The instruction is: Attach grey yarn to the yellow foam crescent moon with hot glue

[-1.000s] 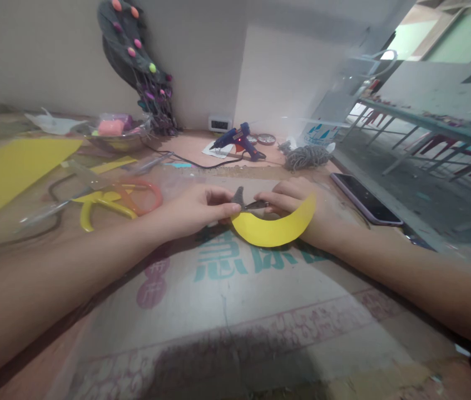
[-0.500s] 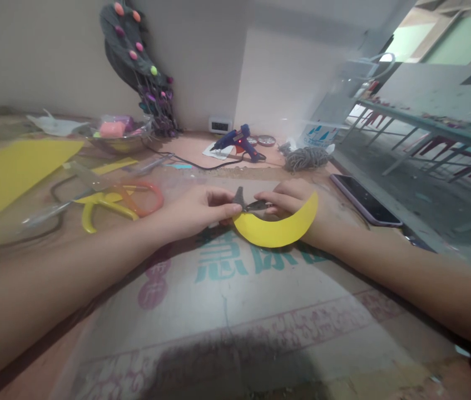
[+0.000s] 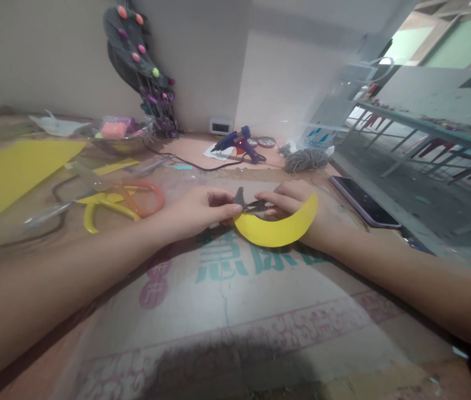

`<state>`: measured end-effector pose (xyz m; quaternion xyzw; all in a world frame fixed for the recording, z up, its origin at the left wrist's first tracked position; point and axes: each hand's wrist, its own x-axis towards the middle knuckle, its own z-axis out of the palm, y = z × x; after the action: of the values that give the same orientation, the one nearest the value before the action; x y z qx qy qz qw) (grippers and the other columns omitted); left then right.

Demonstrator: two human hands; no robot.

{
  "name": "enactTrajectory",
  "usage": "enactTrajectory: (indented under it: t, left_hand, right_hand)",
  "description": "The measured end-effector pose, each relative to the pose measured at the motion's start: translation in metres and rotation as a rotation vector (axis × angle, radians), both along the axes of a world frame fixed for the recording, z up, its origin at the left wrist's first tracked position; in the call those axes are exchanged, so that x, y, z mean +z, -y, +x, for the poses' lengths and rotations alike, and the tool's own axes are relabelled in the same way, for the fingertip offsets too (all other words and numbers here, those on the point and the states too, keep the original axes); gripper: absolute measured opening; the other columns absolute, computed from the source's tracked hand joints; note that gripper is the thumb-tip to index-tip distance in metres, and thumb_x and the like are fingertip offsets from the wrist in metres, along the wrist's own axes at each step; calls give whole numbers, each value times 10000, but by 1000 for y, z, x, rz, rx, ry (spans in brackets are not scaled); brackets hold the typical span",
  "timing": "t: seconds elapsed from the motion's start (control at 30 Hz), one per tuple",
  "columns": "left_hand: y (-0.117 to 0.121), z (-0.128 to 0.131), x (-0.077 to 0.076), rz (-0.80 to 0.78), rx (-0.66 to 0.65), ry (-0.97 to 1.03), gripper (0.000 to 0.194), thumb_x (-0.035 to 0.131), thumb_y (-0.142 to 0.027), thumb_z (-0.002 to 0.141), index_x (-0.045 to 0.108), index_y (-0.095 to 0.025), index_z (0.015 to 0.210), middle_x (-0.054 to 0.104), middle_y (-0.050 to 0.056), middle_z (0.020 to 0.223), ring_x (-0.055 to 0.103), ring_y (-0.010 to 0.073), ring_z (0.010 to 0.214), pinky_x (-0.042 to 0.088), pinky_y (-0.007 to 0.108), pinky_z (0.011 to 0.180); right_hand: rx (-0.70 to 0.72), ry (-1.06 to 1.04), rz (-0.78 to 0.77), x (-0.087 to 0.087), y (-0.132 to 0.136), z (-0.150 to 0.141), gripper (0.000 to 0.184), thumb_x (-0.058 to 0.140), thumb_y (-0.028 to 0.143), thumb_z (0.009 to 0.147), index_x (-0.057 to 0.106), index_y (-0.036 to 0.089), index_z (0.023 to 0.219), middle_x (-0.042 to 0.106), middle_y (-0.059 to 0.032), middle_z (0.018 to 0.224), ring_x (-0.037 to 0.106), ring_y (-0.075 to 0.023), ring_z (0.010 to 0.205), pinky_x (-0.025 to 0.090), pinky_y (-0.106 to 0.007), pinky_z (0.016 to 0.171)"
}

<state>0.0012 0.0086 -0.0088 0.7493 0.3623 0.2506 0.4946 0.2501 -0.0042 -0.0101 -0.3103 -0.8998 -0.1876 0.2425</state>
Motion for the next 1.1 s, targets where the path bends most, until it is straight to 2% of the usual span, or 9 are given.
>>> enactTrajectory:
  t: [0.17, 0.33, 0.63, 1.1]
  left_hand:
    - [1, 1, 0, -1, -5, 24, 282, 576, -427, 841, 617, -155, 781, 570, -12, 665, 505, 96, 583, 366, 212, 520]
    - [0, 0, -1, 2, 5, 6, 299, 573, -447, 842, 639, -156, 832, 603, -3, 698, 535, 106, 609, 392, 217, 546]
    - [1, 0, 2, 7, 11, -15, 284, 563, -432, 849, 611, -163, 772, 586, -4, 673, 519, 104, 597, 372, 215, 526]
    - [1, 0, 2, 39, -5, -32, 291, 553, -431, 852, 591, -166, 738, 578, -7, 666, 506, 103, 592, 355, 210, 519]
  right_hand:
    - [-22, -78, -43, 1, 0, -1, 301, 439, 363, 971, 627, 188, 1130, 633, -65, 843, 567, -182, 739, 430, -316, 681]
    - [10, -26, -10, 3, 4, -4, 270, 445, 331, 973, 663, 187, 1042, 630, -50, 791, 560, -177, 704, 401, -316, 662]
    - [-2, 4, -10, 6, 5, -4, 261, 474, 326, 962, 652, 178, 1082, 650, -61, 809, 584, -180, 728, 410, -318, 670]
    - [9, 34, 33, 0, 2, -2, 252, 475, 335, 964, 641, 196, 1093, 631, -40, 805, 544, -157, 689, 374, -305, 644]
